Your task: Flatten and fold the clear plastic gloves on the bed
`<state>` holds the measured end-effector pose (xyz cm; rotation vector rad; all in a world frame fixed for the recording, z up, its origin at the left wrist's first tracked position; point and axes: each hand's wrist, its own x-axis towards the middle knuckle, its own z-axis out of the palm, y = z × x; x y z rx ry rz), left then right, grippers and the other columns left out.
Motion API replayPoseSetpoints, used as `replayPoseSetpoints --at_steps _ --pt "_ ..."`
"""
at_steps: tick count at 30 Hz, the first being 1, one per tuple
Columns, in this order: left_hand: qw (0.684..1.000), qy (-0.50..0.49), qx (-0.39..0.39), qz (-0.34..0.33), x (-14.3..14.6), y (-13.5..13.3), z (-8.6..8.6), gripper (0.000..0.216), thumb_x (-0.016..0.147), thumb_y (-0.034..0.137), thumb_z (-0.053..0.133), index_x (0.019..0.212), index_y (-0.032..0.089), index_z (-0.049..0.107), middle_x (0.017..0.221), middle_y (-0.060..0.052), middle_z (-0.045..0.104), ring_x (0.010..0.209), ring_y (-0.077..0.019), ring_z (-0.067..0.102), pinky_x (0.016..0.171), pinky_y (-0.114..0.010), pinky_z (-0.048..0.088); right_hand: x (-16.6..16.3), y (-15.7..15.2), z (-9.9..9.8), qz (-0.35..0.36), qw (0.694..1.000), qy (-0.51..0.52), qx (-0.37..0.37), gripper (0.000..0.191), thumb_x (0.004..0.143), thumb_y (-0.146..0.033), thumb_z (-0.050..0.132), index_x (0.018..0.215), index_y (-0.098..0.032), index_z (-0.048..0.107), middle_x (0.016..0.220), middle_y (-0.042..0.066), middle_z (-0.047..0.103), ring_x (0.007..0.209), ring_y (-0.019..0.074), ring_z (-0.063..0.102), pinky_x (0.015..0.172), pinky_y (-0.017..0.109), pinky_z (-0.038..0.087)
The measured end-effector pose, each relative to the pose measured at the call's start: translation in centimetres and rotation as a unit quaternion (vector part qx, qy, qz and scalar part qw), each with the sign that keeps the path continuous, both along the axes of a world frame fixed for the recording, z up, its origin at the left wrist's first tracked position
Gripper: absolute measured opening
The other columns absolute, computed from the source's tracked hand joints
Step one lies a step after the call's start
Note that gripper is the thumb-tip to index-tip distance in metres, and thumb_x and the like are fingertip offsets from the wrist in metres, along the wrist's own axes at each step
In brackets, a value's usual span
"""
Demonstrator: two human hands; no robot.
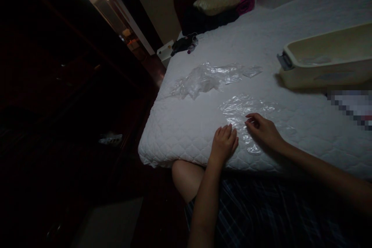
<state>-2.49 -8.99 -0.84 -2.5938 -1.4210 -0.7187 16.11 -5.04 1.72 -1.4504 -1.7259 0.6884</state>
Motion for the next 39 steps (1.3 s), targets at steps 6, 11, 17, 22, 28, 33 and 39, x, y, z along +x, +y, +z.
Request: replayPoseSetpoints --at_steps 6,11,17,22,28,33,39 --pt "1.0 0.015 -0.007 0.012 0.1 0.1 -0.2 0.039 0.092 0.031 0.048 0.128 0.017 0.051 0.137 -0.014 0.051 0.129 -0.0294 0.045 0.106 -0.049 0.038 0.7 0.4 -0.3 0.016 0.991 -0.125 0.051 0.031 0.087 -0.034 0.046 0.106 -0.014 0.062 0.083 0.009 0.065 0.071 0.0198 0.06 0.066 0.032 0.045" --pt "0.998 0.052 0.001 0.022 0.1 0.1 -0.1 0.038 0.094 0.034 0.044 0.127 0.017 0.052 0.139 -0.01 0.05 0.131 -0.0281 0.042 0.108 -0.048 0.037 1.2 0.5 -0.3 0.048 0.945 -0.295 0.13 0.028 0.089 -0.029 0.043 0.088 -0.015 0.068 0.088 0.011 0.065 0.081 0.0228 0.057 0.072 0.035 0.04" --pt "0.996 0.082 0.009 0.032 0.1 0.1 -0.1 0.038 0.094 0.036 0.042 0.128 0.02 0.052 0.139 -0.007 0.05 0.132 -0.0259 0.042 0.108 -0.046 0.038 1.9 0.6 0.0 0.029 0.923 -0.36 0.135 0.03 0.09 -0.03 0.044 0.086 -0.017 0.07 0.09 0.01 0.065 0.081 0.0225 0.056 0.069 0.034 0.035" --pt "0.996 0.08 0.016 0.028 0.1 0.2 -0.2 0.038 0.094 0.035 0.043 0.127 0.019 0.053 0.14 -0.008 0.049 0.132 -0.0266 0.042 0.107 -0.046 0.038 2.0 0.7 0.7 0.079 0.914 -0.349 0.189 0.029 0.09 -0.025 0.043 0.097 -0.013 0.068 0.095 0.013 0.066 0.086 0.0232 0.057 0.074 0.034 0.036" --pt "0.998 0.053 0.004 0.02 -0.1 0.2 0.0 0.039 0.094 0.033 0.044 0.129 0.018 0.05 0.14 -0.01 0.049 0.133 -0.0264 0.041 0.108 -0.047 0.037 2.5 0.7 0.3 0.115 0.915 -0.362 0.139 0.028 0.089 -0.021 0.042 0.087 -0.015 0.07 0.087 0.011 0.066 0.08 0.0227 0.059 0.072 0.035 0.037" --pt "1.0 0.001 -0.022 -0.002 -0.5 0.2 0.1 0.039 0.093 0.034 0.046 0.129 0.019 0.049 0.143 -0.009 0.046 0.134 -0.0253 0.04 0.108 -0.047 0.038 3.7 1.1 0.0 0.135 0.942 -0.283 0.121 0.03 0.09 -0.026 0.042 0.09 -0.015 0.07 0.089 0.011 0.068 0.083 0.0223 0.062 0.076 0.034 0.043" --pt "0.997 -0.067 -0.015 -0.017 -0.7 0.5 -0.3 0.042 0.089 0.033 0.054 0.128 0.019 0.048 0.144 -0.013 0.043 0.135 -0.0263 0.04 0.105 -0.048 0.041 4.3 0.8 0.6 0.158 0.945 -0.249 0.139 0.031 0.091 -0.029 0.042 0.092 -0.014 0.07 0.087 0.011 0.068 0.08 0.0213 0.063 0.075 0.034 0.046"
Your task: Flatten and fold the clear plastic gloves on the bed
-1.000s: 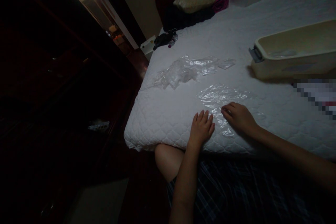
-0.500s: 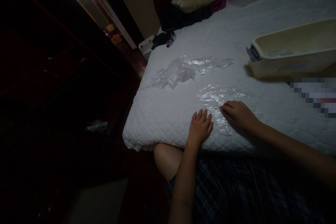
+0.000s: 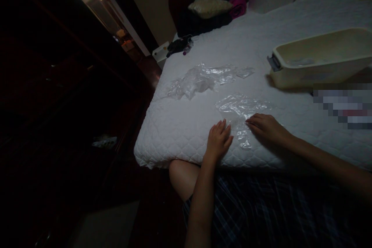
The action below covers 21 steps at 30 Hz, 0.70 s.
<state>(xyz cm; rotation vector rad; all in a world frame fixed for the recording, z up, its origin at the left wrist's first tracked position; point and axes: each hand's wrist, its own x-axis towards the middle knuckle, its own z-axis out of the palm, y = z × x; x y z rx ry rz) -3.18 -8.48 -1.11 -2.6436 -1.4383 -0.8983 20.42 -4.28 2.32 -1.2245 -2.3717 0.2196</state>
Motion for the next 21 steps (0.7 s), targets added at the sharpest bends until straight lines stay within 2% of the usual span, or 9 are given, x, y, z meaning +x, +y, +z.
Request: replayPoseSetpoints --at_steps 6,12,15,21 --pt "0.999 -0.028 0.029 0.001 0.0 -0.1 0.1 0.039 0.087 0.033 0.058 0.122 0.018 0.051 0.144 -0.016 0.043 0.131 -0.0263 0.044 0.101 -0.047 0.045 0.3 -1.3 0.3 0.038 0.998 -0.013 0.044 0.027 0.091 -0.026 0.045 0.096 -0.015 0.069 0.09 0.011 0.068 0.081 0.0209 0.062 0.074 0.036 0.046" --pt "0.997 0.029 0.067 -0.017 1.0 -0.5 0.2 0.03 0.091 0.022 0.047 0.118 0.013 0.055 0.131 -0.014 0.057 0.129 -0.0239 0.047 0.106 -0.046 0.042 0.3 -2.2 -0.2 0.104 0.984 -0.045 0.135 0.028 0.091 -0.019 0.044 0.106 -0.015 0.067 0.099 0.013 0.069 0.089 0.0231 0.062 0.08 0.04 0.046" --pt "0.997 0.05 0.059 -0.032 1.4 -0.5 0.1 0.03 0.092 0.022 0.045 0.117 0.011 0.057 0.127 -0.013 0.06 0.126 -0.0224 0.05 0.106 -0.043 0.042 0.4 -2.4 -1.0 0.134 0.981 -0.043 0.135 0.031 0.089 -0.016 0.044 0.113 -0.018 0.063 0.106 0.012 0.068 0.095 0.0221 0.061 0.084 0.039 0.047" --pt "0.997 0.063 0.039 -0.035 1.4 -0.5 -0.2 0.029 0.092 0.022 0.046 0.116 0.011 0.059 0.125 -0.012 0.062 0.125 -0.0214 0.051 0.108 -0.042 0.04 0.4 -2.3 -1.7 0.128 0.987 -0.046 0.084 0.034 0.087 -0.014 0.042 0.114 -0.02 0.063 0.11 0.011 0.068 0.098 0.0231 0.062 0.086 0.041 0.047"
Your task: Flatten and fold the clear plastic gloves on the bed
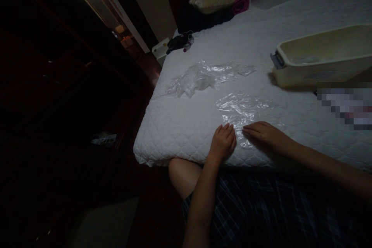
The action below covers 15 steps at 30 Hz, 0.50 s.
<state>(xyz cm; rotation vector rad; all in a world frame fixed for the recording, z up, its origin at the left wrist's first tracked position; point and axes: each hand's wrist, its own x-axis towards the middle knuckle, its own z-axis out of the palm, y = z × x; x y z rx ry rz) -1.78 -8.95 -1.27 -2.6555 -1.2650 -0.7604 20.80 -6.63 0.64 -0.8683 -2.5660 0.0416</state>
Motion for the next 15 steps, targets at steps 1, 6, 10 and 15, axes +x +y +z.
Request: replayPoseSetpoints --at_steps 1,6,10,15 --pt "1.0 0.002 -0.003 0.0 -0.02 0.0 -0.02 0.029 0.092 0.022 0.046 0.116 0.011 0.059 0.125 -0.012 0.062 0.126 -0.0211 0.05 0.108 -0.041 0.04 -0.01 0.04 0.04 -0.002 1.0 0.002 -0.011 0.035 0.087 -0.014 0.042 0.115 -0.02 0.063 0.111 0.011 0.068 0.099 0.0235 0.062 0.087 0.041 0.047" --pt "1.0 0.019 -0.015 0.001 -0.02 -0.02 -0.04 0.03 0.091 0.022 0.049 0.118 0.013 0.057 0.125 -0.012 0.061 0.128 -0.0202 0.048 0.109 -0.042 0.039 -0.16 0.28 0.06 -0.002 1.0 -0.002 -0.012 0.035 0.088 -0.014 0.04 0.113 -0.019 0.063 0.112 0.012 0.068 0.099 0.0242 0.061 0.088 0.042 0.045" --pt "0.999 0.032 -0.019 0.0 0.0 0.04 -0.1 0.029 0.091 0.021 0.049 0.117 0.012 0.058 0.126 -0.013 0.061 0.128 -0.0204 0.048 0.11 -0.042 0.038 -0.31 0.4 -0.19 -0.011 1.0 -0.004 0.007 0.033 0.088 -0.015 0.04 0.11 -0.018 0.064 0.106 0.011 0.07 0.095 0.0236 0.062 0.088 0.042 0.043" --pt "0.999 0.03 -0.007 -0.007 -0.03 0.16 -0.32 0.03 0.092 0.022 0.046 0.117 0.012 0.058 0.127 -0.011 0.061 0.127 -0.0212 0.049 0.109 -0.042 0.038 -0.64 0.57 0.09 -0.019 0.999 0.022 -0.022 0.031 0.089 -0.02 0.04 0.107 -0.019 0.065 0.099 0.009 0.071 0.09 0.022 0.063 0.087 0.04 0.043"
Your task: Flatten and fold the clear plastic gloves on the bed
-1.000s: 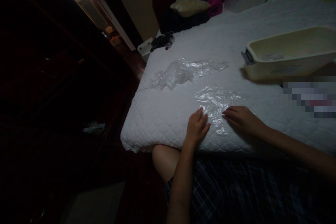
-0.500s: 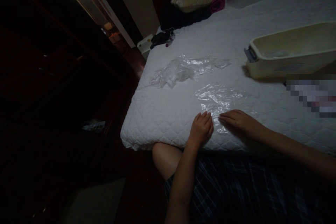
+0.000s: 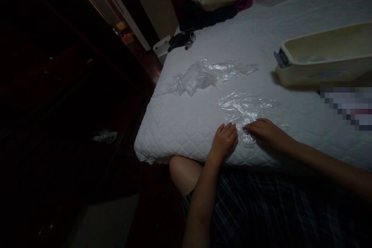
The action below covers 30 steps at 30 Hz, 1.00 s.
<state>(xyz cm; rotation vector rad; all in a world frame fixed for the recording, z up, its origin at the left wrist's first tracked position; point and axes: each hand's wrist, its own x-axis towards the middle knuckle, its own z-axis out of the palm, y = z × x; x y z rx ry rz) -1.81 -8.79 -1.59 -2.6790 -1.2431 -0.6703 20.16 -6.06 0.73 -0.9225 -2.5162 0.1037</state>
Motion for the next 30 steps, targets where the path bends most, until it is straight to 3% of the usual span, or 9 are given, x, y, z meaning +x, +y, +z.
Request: replayPoseSetpoints --at_steps 7,18,30 --pt "1.0 0.008 -0.006 0.008 0.0 -0.1 0.2 0.032 0.092 0.023 0.047 0.121 0.012 0.056 0.128 -0.011 0.06 0.128 -0.0208 0.048 0.109 -0.043 0.038 -0.6 0.3 0.8 -0.036 0.997 0.02 -0.072 0.031 0.091 -0.035 0.041 0.097 -0.021 0.068 0.091 0.007 0.072 0.084 0.0219 0.064 0.084 0.04 0.043" --pt "0.999 0.021 0.022 -0.011 0.1 0.0 -0.5 0.025 0.091 0.017 0.047 0.112 0.016 0.062 0.127 -0.009 0.061 0.128 -0.0212 0.049 0.107 -0.045 0.04 -0.7 0.1 1.2 -0.055 0.995 0.042 -0.067 0.033 0.092 -0.037 0.04 0.09 -0.021 0.069 0.089 0.007 0.071 0.086 0.0222 0.064 0.083 0.04 0.042" --pt "0.998 0.044 0.03 -0.023 0.0 0.1 -0.6 0.031 0.091 0.016 0.045 0.118 0.017 0.059 0.13 -0.01 0.059 0.128 -0.0235 0.048 0.106 -0.048 0.041 -2.0 1.0 1.3 -0.172 0.976 0.077 -0.106 0.03 0.087 -0.038 0.048 0.103 -0.016 0.059 0.074 0.006 0.069 0.067 0.0213 0.064 0.065 0.033 0.044"
